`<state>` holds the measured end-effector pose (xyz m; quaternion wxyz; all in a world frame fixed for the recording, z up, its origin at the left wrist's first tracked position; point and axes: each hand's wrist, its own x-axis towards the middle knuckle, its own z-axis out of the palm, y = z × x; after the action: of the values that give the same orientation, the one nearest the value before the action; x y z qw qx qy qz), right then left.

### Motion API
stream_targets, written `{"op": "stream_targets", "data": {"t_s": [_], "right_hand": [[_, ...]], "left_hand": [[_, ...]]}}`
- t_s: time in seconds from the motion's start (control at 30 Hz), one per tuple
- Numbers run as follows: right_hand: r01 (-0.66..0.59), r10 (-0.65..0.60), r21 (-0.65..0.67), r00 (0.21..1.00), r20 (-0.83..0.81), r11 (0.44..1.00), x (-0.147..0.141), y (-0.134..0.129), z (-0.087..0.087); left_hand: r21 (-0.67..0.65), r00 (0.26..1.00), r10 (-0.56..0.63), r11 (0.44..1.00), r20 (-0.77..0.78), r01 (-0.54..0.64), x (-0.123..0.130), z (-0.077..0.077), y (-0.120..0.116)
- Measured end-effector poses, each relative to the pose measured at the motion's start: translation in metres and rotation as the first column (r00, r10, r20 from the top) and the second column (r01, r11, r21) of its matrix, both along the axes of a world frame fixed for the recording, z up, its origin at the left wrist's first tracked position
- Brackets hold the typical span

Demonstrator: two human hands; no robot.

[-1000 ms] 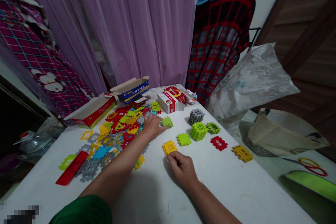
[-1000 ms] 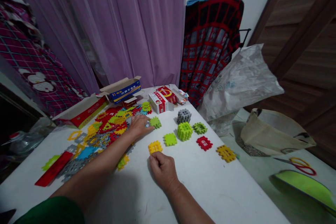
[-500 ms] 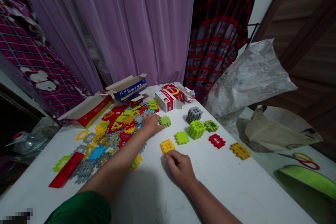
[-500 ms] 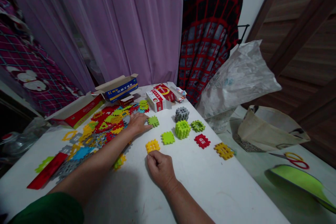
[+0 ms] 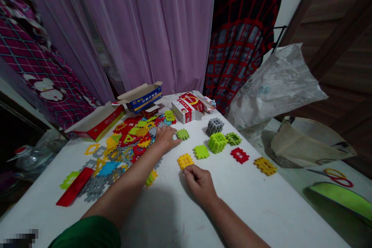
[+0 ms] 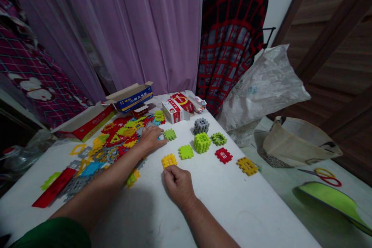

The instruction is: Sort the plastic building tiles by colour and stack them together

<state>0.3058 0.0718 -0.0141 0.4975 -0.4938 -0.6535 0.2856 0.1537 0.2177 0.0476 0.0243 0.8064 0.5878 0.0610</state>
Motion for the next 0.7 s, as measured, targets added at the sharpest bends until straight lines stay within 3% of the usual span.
{"op": "stream_targets", "data": {"t_s": [0.17, 0.37, 0.57, 0.7], "right_hand": [[0.003, -0.003, 0.000, 1.000, 0.001, 1.000, 0.003, 0.001, 0.001], [-0.038, 0.026, 0.100, 0.993, 0.117, 0.994, 0.002, -0.003, 0.000], [-0.196, 0.058, 0.283, 0.900, 0.432, 0.939, -0.011, -0.015, 0.001], [-0.302, 0.035, 0.357, 0.804, 0.593, 0.884, -0.030, -0.020, 0.003]], "left_hand": [[0.079, 0.998, 0.008, 0.997, 0.058, -0.013, -0.037, 0.001, -0.026], [0.128, 0.985, -0.035, 0.992, 0.167, 0.014, -0.076, 0.000, -0.090], [0.178, 0.972, -0.108, 0.982, 0.210, 0.070, -0.091, -0.022, -0.154], [0.263, 0.964, -0.138, 0.962, 0.227, 0.076, -0.107, -0.038, -0.173]]}}
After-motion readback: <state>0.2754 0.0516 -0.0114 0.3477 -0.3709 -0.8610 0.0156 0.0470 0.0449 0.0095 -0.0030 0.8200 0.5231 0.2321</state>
